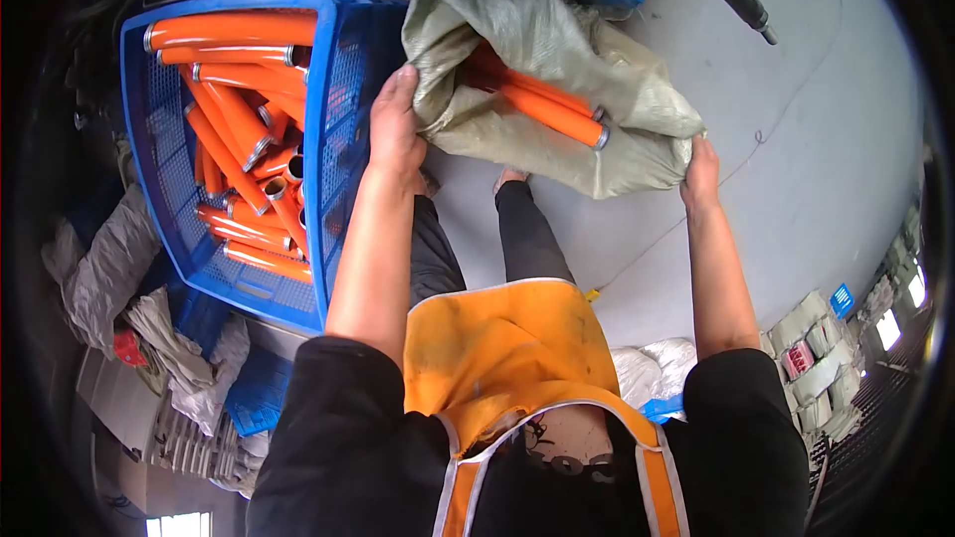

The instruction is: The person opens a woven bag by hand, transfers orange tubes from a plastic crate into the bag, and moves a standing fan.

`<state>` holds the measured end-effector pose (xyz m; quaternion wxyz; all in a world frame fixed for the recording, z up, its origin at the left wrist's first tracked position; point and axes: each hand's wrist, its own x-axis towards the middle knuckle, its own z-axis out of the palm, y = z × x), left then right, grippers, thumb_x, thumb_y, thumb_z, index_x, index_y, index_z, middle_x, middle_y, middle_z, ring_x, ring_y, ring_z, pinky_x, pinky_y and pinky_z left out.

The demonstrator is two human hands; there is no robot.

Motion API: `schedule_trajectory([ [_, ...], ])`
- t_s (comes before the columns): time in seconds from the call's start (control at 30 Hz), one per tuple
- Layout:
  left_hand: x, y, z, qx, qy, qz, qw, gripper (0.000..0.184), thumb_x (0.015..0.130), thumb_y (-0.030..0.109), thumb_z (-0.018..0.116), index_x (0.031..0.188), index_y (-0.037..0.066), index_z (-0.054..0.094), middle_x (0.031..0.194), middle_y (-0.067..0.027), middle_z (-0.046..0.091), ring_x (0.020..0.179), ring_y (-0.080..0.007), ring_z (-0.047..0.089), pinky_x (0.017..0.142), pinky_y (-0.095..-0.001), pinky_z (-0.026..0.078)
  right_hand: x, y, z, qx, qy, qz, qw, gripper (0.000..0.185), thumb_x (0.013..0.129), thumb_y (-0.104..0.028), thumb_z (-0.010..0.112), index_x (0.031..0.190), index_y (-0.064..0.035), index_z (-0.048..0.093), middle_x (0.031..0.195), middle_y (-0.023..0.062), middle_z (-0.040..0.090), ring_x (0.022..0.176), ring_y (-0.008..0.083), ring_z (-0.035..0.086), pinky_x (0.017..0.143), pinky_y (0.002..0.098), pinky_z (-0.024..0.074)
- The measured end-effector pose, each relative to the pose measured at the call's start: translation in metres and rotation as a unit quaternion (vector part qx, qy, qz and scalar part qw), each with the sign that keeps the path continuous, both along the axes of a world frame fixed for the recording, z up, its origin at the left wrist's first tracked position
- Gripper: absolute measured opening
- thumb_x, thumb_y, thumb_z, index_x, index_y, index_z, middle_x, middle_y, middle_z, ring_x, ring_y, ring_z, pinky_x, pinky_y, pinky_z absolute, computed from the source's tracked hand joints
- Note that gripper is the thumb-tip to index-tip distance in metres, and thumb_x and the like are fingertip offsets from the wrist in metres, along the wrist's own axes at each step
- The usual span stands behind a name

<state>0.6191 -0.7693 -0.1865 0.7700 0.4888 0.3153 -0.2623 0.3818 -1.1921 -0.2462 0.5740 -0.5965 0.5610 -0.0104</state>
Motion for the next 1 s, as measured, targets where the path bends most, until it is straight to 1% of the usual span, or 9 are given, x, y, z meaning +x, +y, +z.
schedule_trajectory([
  [0.2, 0.011, 0.005, 0.026, -0.169, 0.000, 0.031, 0.985, 0.032, 0.095, 0.025, 0.055, 0.115, 0.000, 0.058, 0.111, -0.0102, 0.063, 0.099, -0.0204, 0.061, 0.090, -0.0349, 0.048, 0.005, -0.008, 0.029, 0.088, -0.088, -0.178, 0.976, 0.037, 0.100, -0.024, 0.039, 0.119, 0.0056, 0.051, 0.116, 0.0153, 0.057, 0.105, 0.0246, 0.056, 0.090, 0.0386, 0.0460],
  [0.4, 0.000, 0.000, 0.021, -0.082, -0.030, -0.021, 0.996, 0.032, 0.096, 0.025, 0.055, 0.115, -0.001, 0.058, 0.106, -0.0089, 0.065, 0.097, -0.0174, 0.061, 0.089, -0.0309, 0.047, 0.022, -0.006, 0.048, -0.061, 0.009, 0.048, 0.997, 0.045, 0.092, -0.022, 0.051, 0.125, 0.0068, 0.045, 0.123, 0.0188, 0.053, 0.112, 0.0277, 0.052, 0.097, 0.0381, 0.0411],
  [0.47, 0.003, 0.006, 0.007, -0.065, -0.042, 0.023, 0.997, 0.032, 0.096, 0.024, 0.055, 0.115, 0.000, 0.058, 0.107, -0.0090, 0.064, 0.098, -0.0174, 0.061, 0.090, -0.0310, 0.047, 0.053, 0.022, 0.059, -0.508, 0.132, 0.412, 0.745, 0.065, 0.080, -0.022, 0.064, 0.135, 0.0009, 0.038, 0.135, 0.0212, 0.043, 0.126, 0.0331, 0.042, 0.106, 0.0432, 0.0330],
  [0.6, -0.007, 0.009, -0.005, -0.024, -0.089, 0.087, 0.992, 0.036, 0.090, 0.020, 0.063, 0.121, 0.002, 0.056, 0.115, -0.0084, 0.059, 0.103, -0.0172, 0.057, 0.093, -0.0296, 0.044, 0.113, 0.089, 0.073, -0.504, 0.132, 0.609, 0.597, 0.083, 0.070, -0.021, 0.071, 0.141, -0.0080, 0.032, 0.144, 0.0176, 0.033, 0.135, 0.0346, 0.029, 0.111, 0.0488, 0.0229],
  [0.7, -0.035, 0.011, -0.009, 0.109, -0.176, -0.104, 0.973, 0.041, 0.086, 0.016, 0.067, 0.123, 0.004, 0.054, 0.120, -0.0087, 0.056, 0.108, -0.0169, 0.052, 0.093, -0.0299, 0.043, 0.118, 0.083, 0.008, -0.465, 0.137, 0.699, 0.525, 0.063, 0.073, -0.018, 0.067, 0.133, -0.0113, 0.047, 0.139, 0.0105, 0.044, 0.132, 0.0324, 0.036, 0.110, 0.0499, 0.0261],
  [0.8, -0.054, 0.028, -0.032, 0.179, -0.120, -0.166, 0.962, 0.026, 0.084, 0.015, 0.070, 0.106, 0.003, 0.064, 0.093, -0.0019, 0.065, 0.088, -0.0097, 0.057, 0.082, -0.0244, 0.045, 0.118, 0.037, -0.070, -0.378, 0.200, 0.610, 0.667, 0.044, 0.080, -0.018, 0.061, 0.122, -0.0066, 0.057, 0.122, 0.0142, 0.059, 0.119, 0.0316, 0.051, 0.101, 0.0420, 0.0385],
  [0.87, -0.056, 0.043, -0.035, 0.243, -0.099, -0.144, 0.954, 0.026, 0.087, 0.017, 0.066, 0.107, 0.002, 0.063, 0.094, -0.0030, 0.065, 0.089, -0.0102, 0.057, 0.081, -0.0254, 0.045, 0.132, 0.040, -0.078, 0.020, -0.064, 0.179, 0.982, 0.034, 0.087, -0.018, 0.055, 0.116, -0.0025, 0.061, 0.108, 0.0164, 0.065, 0.105, 0.0293, 0.060, 0.089, 0.0361, 0.0458],
  [0.97, -0.063, 0.070, -0.025, 0.227, -0.171, -0.152, 0.947, 0.028, 0.089, 0.016, 0.063, 0.113, 0.002, 0.060, 0.097, -0.0058, 0.064, 0.090, -0.0136, 0.058, 0.082, -0.0272, 0.046, 0.144, 0.048, -0.058, -0.042, 0.111, 0.279, 0.953, 0.028, 0.088, -0.014, 0.054, 0.111, 0.0004, 0.061, 0.103, 0.0104, 0.066, 0.093, 0.0201, 0.061, 0.082, 0.0313, 0.0476],
  [1.0, -0.062, 0.080, -0.009, 0.226, -0.175, -0.141, 0.948, 0.028, 0.089, 0.016, 0.063, 0.113, 0.002, 0.060, 0.097, -0.0058, 0.064, 0.090, -0.0136, 0.058, 0.082, -0.0272, 0.046, 0.153, 0.071, -0.030, -0.188, 0.159, 0.426, 0.871, 0.034, 0.084, -0.009, 0.054, 0.116, 0.0019, 0.058, 0.108, 0.0180, 0.065, 0.103, 0.0318, 0.061, 0.087, 0.0365, 0.0469],
])
